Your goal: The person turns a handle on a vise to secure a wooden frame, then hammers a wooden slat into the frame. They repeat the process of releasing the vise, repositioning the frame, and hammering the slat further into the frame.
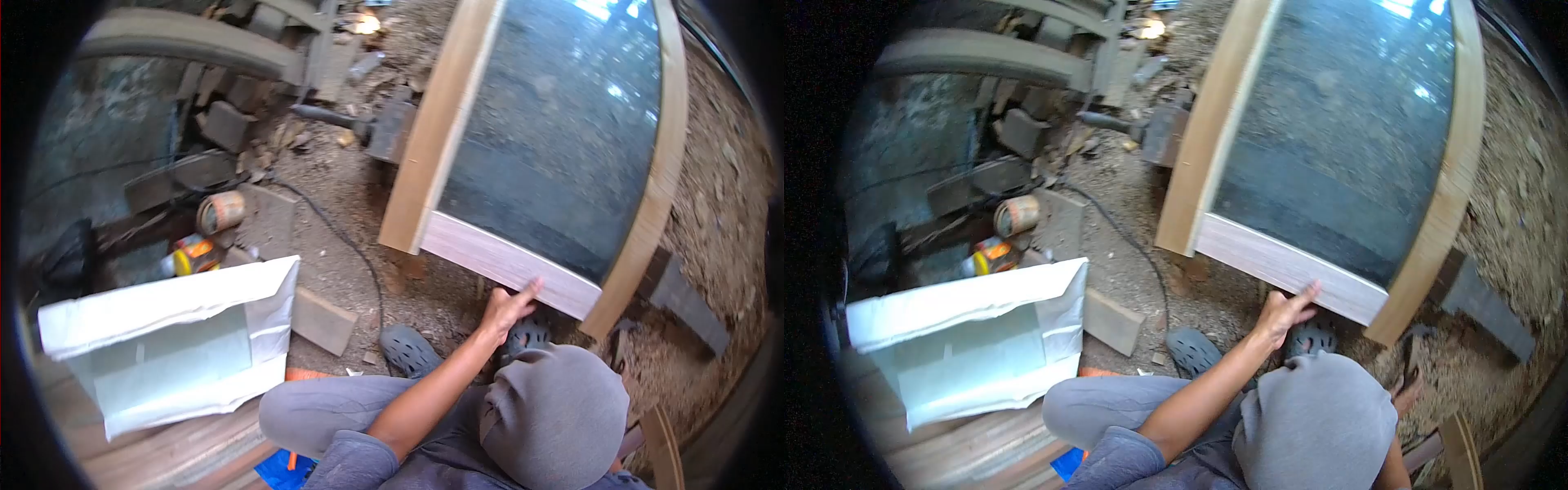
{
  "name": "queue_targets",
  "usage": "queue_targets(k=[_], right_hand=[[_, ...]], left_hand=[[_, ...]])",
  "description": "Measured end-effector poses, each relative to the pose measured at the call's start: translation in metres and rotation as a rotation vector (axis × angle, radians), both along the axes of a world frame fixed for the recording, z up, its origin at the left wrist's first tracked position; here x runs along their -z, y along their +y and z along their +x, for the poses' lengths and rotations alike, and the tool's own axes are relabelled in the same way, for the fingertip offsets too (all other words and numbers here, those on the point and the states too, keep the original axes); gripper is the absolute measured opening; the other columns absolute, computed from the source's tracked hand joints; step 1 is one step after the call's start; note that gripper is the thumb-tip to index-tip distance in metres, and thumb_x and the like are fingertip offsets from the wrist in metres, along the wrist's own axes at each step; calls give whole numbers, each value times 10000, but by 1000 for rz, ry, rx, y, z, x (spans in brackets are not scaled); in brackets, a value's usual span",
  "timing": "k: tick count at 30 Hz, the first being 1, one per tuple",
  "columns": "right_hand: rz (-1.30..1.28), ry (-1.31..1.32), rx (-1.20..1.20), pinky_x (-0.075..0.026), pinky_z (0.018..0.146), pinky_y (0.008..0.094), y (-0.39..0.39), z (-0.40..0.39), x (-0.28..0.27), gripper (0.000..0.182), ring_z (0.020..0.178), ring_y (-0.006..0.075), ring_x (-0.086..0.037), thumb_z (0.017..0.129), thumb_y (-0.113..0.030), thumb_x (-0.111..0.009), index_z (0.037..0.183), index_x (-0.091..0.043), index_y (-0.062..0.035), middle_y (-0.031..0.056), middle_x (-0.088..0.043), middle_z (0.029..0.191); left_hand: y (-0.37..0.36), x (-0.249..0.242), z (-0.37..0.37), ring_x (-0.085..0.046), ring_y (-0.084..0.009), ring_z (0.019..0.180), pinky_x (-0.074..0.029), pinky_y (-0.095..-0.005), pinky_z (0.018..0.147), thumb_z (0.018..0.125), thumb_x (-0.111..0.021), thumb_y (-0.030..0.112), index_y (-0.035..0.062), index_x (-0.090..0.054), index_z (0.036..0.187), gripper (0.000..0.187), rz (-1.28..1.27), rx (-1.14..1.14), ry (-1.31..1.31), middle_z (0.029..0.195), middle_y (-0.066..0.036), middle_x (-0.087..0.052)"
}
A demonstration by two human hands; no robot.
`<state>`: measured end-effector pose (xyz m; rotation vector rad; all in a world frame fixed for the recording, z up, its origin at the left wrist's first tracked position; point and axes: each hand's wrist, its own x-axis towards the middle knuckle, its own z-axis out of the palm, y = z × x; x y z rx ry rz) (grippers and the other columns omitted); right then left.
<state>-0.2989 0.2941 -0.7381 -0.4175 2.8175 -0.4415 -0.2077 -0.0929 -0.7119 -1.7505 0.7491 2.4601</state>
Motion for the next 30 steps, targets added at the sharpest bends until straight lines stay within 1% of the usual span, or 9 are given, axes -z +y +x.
queue_targets(k=[2, 5, 7, 10, 15, 16, 18, 23, 30], right_hand=[[-39, -54, -86, -465, 896, 370, -10, 8, -12, 345, 1071, 312, -572, 895, -26, -547, 1240, -535, -32, 200, -561, 1165], [-172, -148, -270, -476, 879, 358, -58, -3, -37, 338, 1065, 297, -575, 867, 17, -561, 1201, -571, -32, 194, -559, 1147], [-313, -225, -404, -484, 867, 350, -116, -32, -56, 337, 1061, 286, -577, 848, 46, -570, 1175, -594, -32, 190, -557, 1135], [-530, -510, -505, -500, 691, 301, -205, -64, -81, 279, 772, 217, -610, 798, 113, -593, 1050, -614, -3, 125, -615, 885], [-785, -398, -575, -490, 654, 273, -299, -70, -81, 231, 730, 185, -597, 809, 154, -571, 989, -605, 13, 118, -614, 851], [-808, -407, -588, -490, 655, 266, -307, -68, -83, 238, 731, 179, -595, 815, 160, -562, 992, -610, 9, 123, -611, 859], [-815, -412, -616, -490, 656, 266, -318, -66, -86, 240, 729, 181, -595, 820, 160, -554, 1000, -610, 11, 125, -609, 861], [-880, -490, -588, -506, 682, 275, -331, -76, -87, 250, 784, 167, -594, 871, 109, -549, 1101, -581, 16, 123, -582, 980], [-793, -301, -641, -510, 821, 286, -338, -107, -95, 278, 944, 194, -607, 877, 102, -540, 1135, -580, 8, 131, -569, 1055]], left_hand=[[-31, -31, 15, -658, -260, 986, -551, -379, 889, 800, -740, 498, -134, -519, 1196, 778, 8, 354, -15, 1143, -242, -622], [-63, -63, 59, -663, -223, 963, -559, -343, 814, 805, -773, 379, -70, -535, 1246, 673, -146, 553, 36, 1143, -215, -647], [-104, -101, 88, -659, -245, 992, -548, -360, 849, 801, -779, 352, -49, -538, 1255, 653, -284, 573, 3, 1152, -207, -646], [-168, -160, 116, -640, -227, 1040, -529, -361, 904, 808, -772, 240, 11, -525, 1264, 567, -555, 574, -189, 1171, -152, -645], [-258, -230, 132, -631, -183, 1001, -510, -340, 903, 799, -775, 153, 26, -540, 1257, 531, -966, 800, -485, 1130, -108, -654], [-274, -233, 136, -651, -220, 1032, -516, -355, 896, 773, -802, 311, 15, -562, 1227, 593, -1012, 814, -528, 1130, -148, -669], [-300, -231, 143, -655, -248, 1043, -504, -381, 911, 776, -774, 395, 4, -573, 1215, 621, -1126, 900, -598, 1121, -161, -673], [-321, -201, 142, -633, -286, 1089, -487, -380, 920, 778, -754, 416, 34, -584, 1222, 610, -1334, 1119, -803, 1171, -154, -656], [-377, -113, 141, -576, -372, 1145, -453, -429, 947, 809, -670, 562, 71, -506, 1320, 727, -1525, 879, -764, 1236, -223, -596]])
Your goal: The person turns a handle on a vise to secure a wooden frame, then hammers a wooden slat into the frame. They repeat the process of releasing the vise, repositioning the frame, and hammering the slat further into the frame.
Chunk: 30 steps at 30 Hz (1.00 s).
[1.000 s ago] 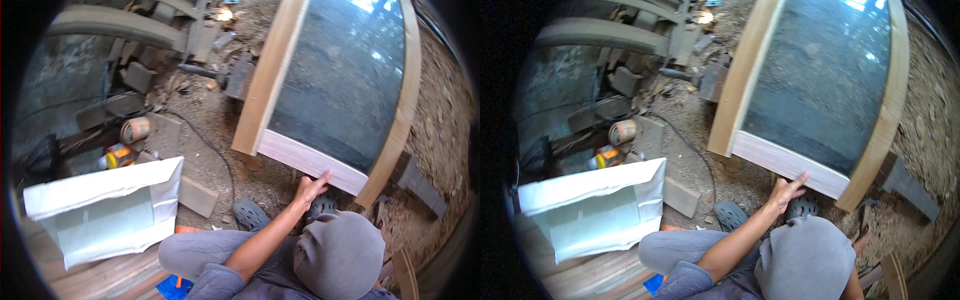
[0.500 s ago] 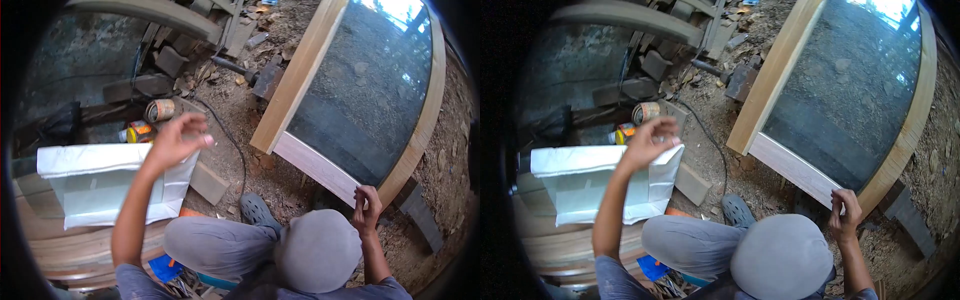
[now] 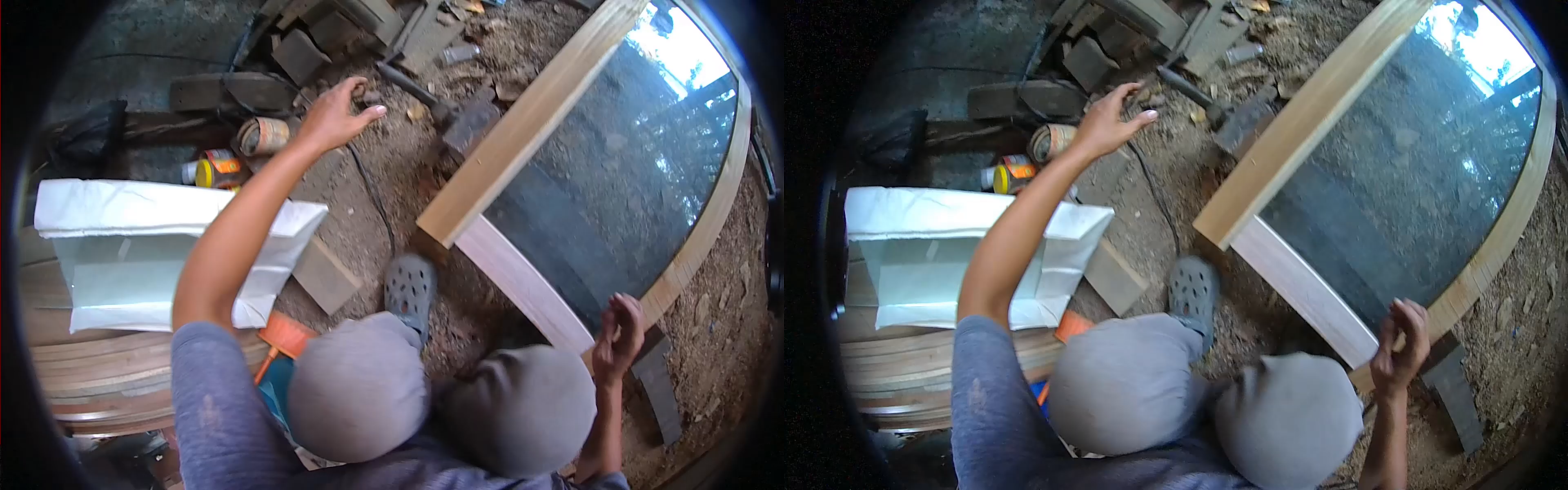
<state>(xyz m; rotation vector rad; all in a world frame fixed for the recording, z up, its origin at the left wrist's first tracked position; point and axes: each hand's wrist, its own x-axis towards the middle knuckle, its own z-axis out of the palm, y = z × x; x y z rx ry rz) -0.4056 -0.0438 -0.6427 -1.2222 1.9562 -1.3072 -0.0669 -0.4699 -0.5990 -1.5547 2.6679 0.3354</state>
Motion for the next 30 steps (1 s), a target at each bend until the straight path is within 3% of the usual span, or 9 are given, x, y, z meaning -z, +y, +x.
queue_targets(k=[8, 11, 15, 17, 19, 21, 25, 27, 30], right_hand=[[173, 142, 267, -466, 804, 264, 60, -5, -16, 225, 943, 174, -574, 953, 24, -486, 1168, -554, 35, 125, -565, 1096], [257, 228, 371, -469, 806, 283, 138, 11, -12, 259, 922, 175, -563, 928, 23, -523, 1185, -553, 22, 124, -568, 1060], [464, 171, 446, -469, 832, 299, 350, 40, 46, 294, 932, 195, -572, 911, 10, -535, 1205, -540, 25, 135, -574, 1043], [531, 111, 531, -472, 835, 303, 368, 52, 62, 305, 936, 209, -578, 906, 6, -533, 1210, -535, 27, 142, -576, 1040], [469, 267, 328, -476, 846, 310, 338, 59, 66, 292, 949, 242, -589, 901, 5, -533, 1192, -549, 22, 155, -581, 1053], [443, 395, 387, -489, 800, 297, 202, 76, 20, 272, 951, 256, -591, 893, -16, -565, 1162, -574, 20, 160, -584, 1085], [636, 222, 498, -504, 724, 261, 165, 80, -12, 235, 929, 207, -629, 910, -57, -591, 1140, -613, -13, 148, -602, 1125], [547, 256, 469, -508, 702, 253, 174, 77, -6, 238, 891, 178, -644, 913, -64, -603, 1147, -618, -27, 135, -611, 1102], [576, 331, 408, -515, 652, 239, 149, 84, -15, 229, 828, 172, -642, 902, -47, -619, 1130, -625, -25, 137, -619, 1090]], left_hand=[[-132, 97, -20, -589, -346, 1135, -438, -417, 969, 868, -575, 574, 62, -569, 1263, 646, 7, -228, 231, 1203, -193, -628], [-154, 127, -24, -605, -333, 1114, -437, -429, 966, 897, -434, 654, 76, -617, 1212, 683, 184, -299, 195, 1124, -168, -673], [-110, 94, -12, -602, -369, 1111, -439, -451, 952, 910, -366, 680, 65, -631, 1194, 727, 144, -393, -5, 1150, -224, -647], [-95, 112, 7, -634, -373, 963, -467, -464, 862, 943, -244, 674, 75, -659, 989, 731, 152, -446, 10, 949, -195, -678], [-88, 148, 14, -636, -336, 909, -472, -439, 815, 957, -208, 659, 86, -651, 877, 728, 146, -505, 396, 894, -163, -668], [-89, 174, 12, -631, -328, 883, -462, -439, 801, 964, -201, 646, 91, -651, 916, 715, 215, -548, 437, 879, -150, -667], [-93, 172, 6, -618, -315, 898, -458, -412, 810, 979, -303, 580, 58, -609, 1112, 619, -64, -506, 671, 939, -145, -650], [-103, 151, -8, -623, -308, 983, -471, -370, 818, 982, -473, 424, 19, -612, 1129, 453, -170, -258, 760, 1039, -179, -653], [-135, 143, -14, -663, -248, 890, -488, -352, 777, 973, -502, 416, 25, -664, 1050, 431, 63, -102, 612, 961, -141, -701]])
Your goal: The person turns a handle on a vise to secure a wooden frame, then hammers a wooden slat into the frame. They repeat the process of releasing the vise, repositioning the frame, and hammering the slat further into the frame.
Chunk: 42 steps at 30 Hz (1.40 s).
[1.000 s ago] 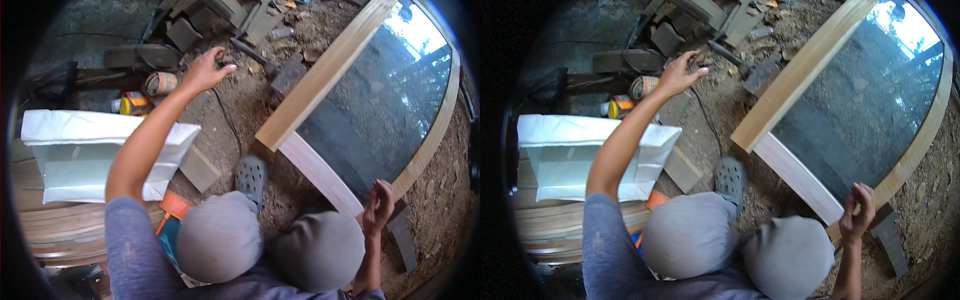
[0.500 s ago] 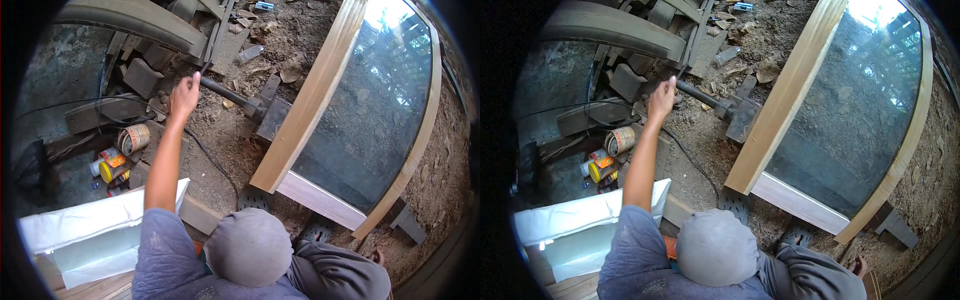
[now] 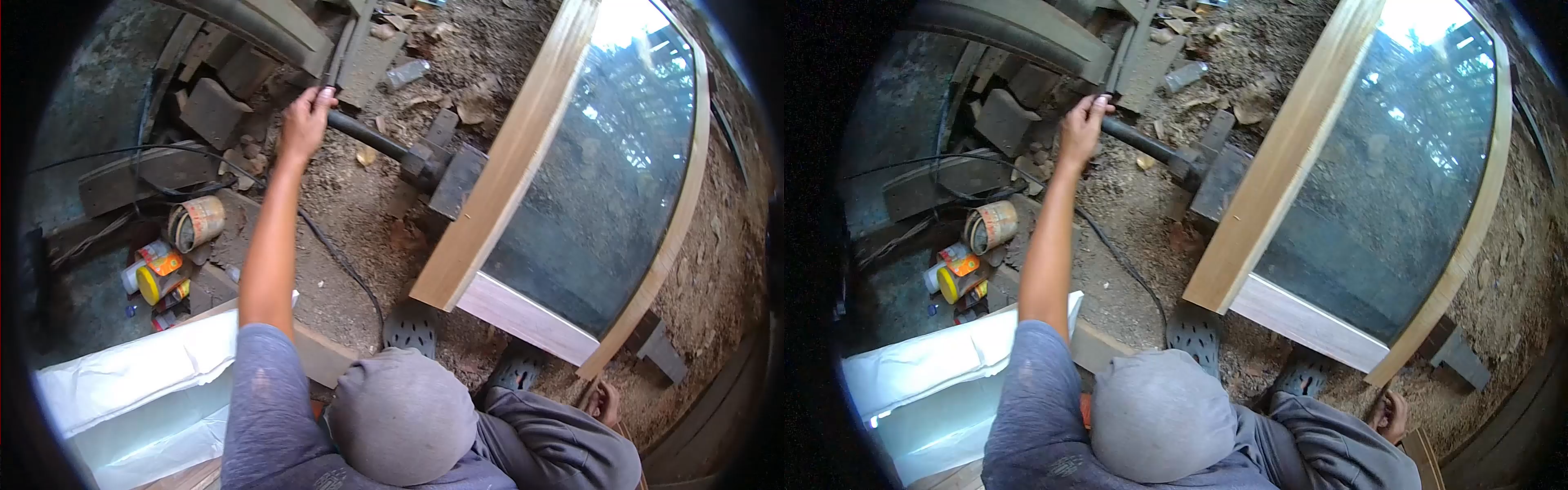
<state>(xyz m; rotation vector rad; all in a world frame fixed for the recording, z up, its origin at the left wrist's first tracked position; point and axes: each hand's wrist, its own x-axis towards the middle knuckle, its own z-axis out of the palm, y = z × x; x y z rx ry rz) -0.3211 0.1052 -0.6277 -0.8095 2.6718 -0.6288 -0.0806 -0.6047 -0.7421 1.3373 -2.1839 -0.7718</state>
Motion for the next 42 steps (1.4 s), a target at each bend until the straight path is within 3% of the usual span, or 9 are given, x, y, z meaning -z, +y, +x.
queue_targets(k=[14, 20, 24, 27, 31, 33, 35, 40, 42], right_hand=[[-121, -78, 137, -490, 723, 245, -21, 32, 1, 160, 841, 136, -587, 898, 7, -593, 1056, -621, 4, 109, -598, 1030], [-93, -102, 149, -483, 772, 255, -22, 32, -1, 164, 877, 154, -591, 902, 12, -580, 1062, -614, 7, 124, -597, 1047], [-65, -102, 113, -493, 757, 273, -33, 21, -1, 176, 887, 177, -608, 902, 15, -585, 1075, -613, 7, 140, -610, 1046], [-46, -58, 37, -500, 739, 280, -60, 8, -4, 185, 890, 190, -623, 896, 28, -593, 1076, -618, -3, 145, -621, 1031], [-74, -9, -111, -476, 730, 277, -94, -19, -5, 174, 883, 183, -604, 910, 8, -586, 1082, -613, -6, 118, -616, 1030], [-97, -46, -82, -486, 740, 294, -113, -25, -8, 175, 886, 222, -628, 898, 38, -586, 1063, -615, -13, 132, -621, 1015], [-128, -62, -148, -493, 726, 294, -128, -32, -8, 176, 867, 221, -629, 896, 41, -588, 1061, -616, -13, 132, -622, 1019], [-185, -20, -303, -515, 706, 296, -155, -40, -7, 176, 863, 207, -637, 888, 50, -590, 1047, -627, -17, 121, -636, 1008], [-180, -18, -289, -515, 704, 297, -154, -39, -7, 174, 856, 208, -637, 885, 51, -593, 1043, -628, -15, 122, -637, 1006]], left_hand=[[-48, -30, -65, -499, -65, 628, -452, -219, 607, 978, -558, 378, 32, -634, 977, 355, 248, 142, 294, 751, 21, -518], [10, -51, 5, -462, -204, 757, -431, -445, 915, 738, -403, 853, 59, -459, 795, 798, 288, 63, 1076, 791, -44, -454], [53, -44, 51, -566, -297, 1060, -383, -512, 1056, 879, -436, 709, 70, -452, 765, 650, 385, -38, 1189, 848, -107, -526], [65, -44, 83, -455, -331, 1304, -341, -518, 1105, 976, -416, 432, 42, -530, 866, 421, 554, 32, 1185, 1098, -180, -603], [77, -77, 103, -457, -277, 1319, -343, -442, 1112, 978, -362, 240, 24, -502, 1324, 432, 738, -96, 904, 1449, -163, -439], [69, -112, 96, -484, -260, 1299, -376, -339, 1090, 965, -371, 202, 17, -390, 1423, 494, 616, -8, 242, 1426, -170, -465], [31, -97, 99, -556, -218, 1207, -441, -281, 991, 971, -365, 201, -2, -405, 1420, 495, 595, 118, 95, 1331, -145, -561], [27, -94, 26, -630, -374, 997, -474, -437, 835, 969, -391, 355, -26, -590, 1151, 467, 148, 208, -1010, 1043, -269, -648], [30, -89, 28, -612, -412, 988, -470, -464, 831, 970, -385, 383, -23, -602, 1107, 480, 87, 188, -985, 1039, -285, -636]])
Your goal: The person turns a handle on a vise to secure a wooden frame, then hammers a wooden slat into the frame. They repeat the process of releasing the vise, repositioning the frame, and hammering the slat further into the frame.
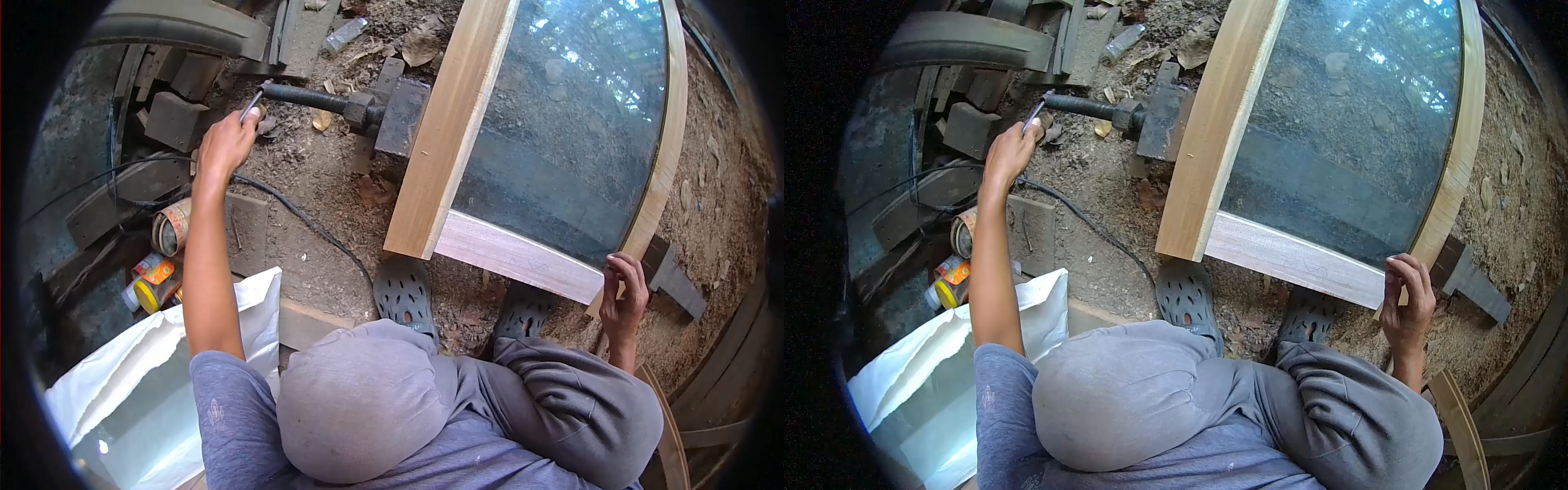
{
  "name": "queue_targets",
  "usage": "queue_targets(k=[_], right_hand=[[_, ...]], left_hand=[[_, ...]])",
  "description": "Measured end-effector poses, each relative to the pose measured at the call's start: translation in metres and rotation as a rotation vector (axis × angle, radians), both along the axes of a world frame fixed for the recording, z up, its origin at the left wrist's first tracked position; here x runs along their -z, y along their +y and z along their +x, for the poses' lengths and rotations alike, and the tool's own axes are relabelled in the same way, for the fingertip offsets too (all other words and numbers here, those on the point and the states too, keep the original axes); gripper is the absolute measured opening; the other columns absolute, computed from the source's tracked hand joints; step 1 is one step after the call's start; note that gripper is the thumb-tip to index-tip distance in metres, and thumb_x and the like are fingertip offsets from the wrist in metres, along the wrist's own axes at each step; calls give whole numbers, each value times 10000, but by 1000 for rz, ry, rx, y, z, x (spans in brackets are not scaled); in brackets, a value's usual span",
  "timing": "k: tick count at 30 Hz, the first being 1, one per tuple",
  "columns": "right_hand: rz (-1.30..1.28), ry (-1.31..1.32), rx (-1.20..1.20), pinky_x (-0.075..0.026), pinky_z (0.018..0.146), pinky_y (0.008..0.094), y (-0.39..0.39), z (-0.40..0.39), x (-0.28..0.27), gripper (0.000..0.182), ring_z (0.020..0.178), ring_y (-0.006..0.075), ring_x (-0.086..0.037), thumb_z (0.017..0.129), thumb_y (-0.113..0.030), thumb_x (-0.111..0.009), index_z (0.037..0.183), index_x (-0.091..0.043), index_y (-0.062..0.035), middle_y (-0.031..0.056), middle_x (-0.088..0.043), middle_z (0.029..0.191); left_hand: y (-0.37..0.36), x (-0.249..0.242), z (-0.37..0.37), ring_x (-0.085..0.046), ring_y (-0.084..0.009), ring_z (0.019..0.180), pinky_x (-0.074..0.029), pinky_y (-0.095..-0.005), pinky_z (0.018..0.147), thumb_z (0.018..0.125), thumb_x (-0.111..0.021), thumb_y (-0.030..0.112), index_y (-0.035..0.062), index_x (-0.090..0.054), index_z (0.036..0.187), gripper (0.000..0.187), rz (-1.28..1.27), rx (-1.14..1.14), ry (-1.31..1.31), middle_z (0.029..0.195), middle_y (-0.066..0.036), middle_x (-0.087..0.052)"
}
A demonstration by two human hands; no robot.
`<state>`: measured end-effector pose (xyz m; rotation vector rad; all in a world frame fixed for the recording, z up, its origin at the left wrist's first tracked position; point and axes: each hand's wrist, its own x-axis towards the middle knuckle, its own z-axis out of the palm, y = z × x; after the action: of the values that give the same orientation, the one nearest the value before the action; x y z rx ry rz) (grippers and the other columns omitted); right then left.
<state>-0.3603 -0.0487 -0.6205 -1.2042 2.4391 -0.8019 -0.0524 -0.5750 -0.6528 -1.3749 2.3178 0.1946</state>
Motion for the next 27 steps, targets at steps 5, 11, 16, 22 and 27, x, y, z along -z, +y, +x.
queue_targets(k=[5, 11, 16, 22, 27], right_hand=[[-19, -6, 31, -518, 695, 299, 3, 10, 5, 172, 837, 207, -638, 873, 59, -603, 1029, -630, -9, 125, -639, 1002], [8, -99, 143, -510, 737, 298, 21, 7, 7, 190, 871, 205, -636, 877, 76, -585, 1039, -636, -7, 122, -632, 1003], [-12, -112, 220, -503, 733, 289, 33, 9, 11, 166, 884, 203, -629, 896, 46, -581, 1041, -635, -14, 121, -631, 1004], [-1, -75, 167, -494, 697, 287, 29, 13, 7, 154, 867, 192, -626, 892, 35, -592, 1031, -634, -17, 112, -636, 984], [-1, -81, 173, -495, 686, 283, 37, 13, 12, 159, 839, 190, -624, 892, 39, -590, 1035, -630, -17, 112, -634, 986]], left_hand=[[28, 78, 18, -609, -467, 885, -461, -524, 768, 995, -357, 429, -18, -669, 931, 549, -199, -402, 553, 885, -288, -645], [34, 145, 15, -608, -465, 850, -466, -510, 739, 1017, -329, 417, -36, -662, 878, 579, -532, -323, 729, 802, -276, -639], [0, 131, 14, -639, -308, 937, -448, -387, 872, 1026, -298, 425, 0, -635, 1066, 544, -265, -344, 1121, 934, -169, -693], [-58, 102, -11, -640, -164, 925, -454, -286, 871, 1016, -430, 353, 16, -647, 1114, 413, 255, -231, 980, 951, -81, -701], [-75, 90, -49, -636, -106, 823, -493, -271, 749, 998, -507, 338, 63, -662, 1086, 327, 308, -348, 1031, 929, -28, -690]])
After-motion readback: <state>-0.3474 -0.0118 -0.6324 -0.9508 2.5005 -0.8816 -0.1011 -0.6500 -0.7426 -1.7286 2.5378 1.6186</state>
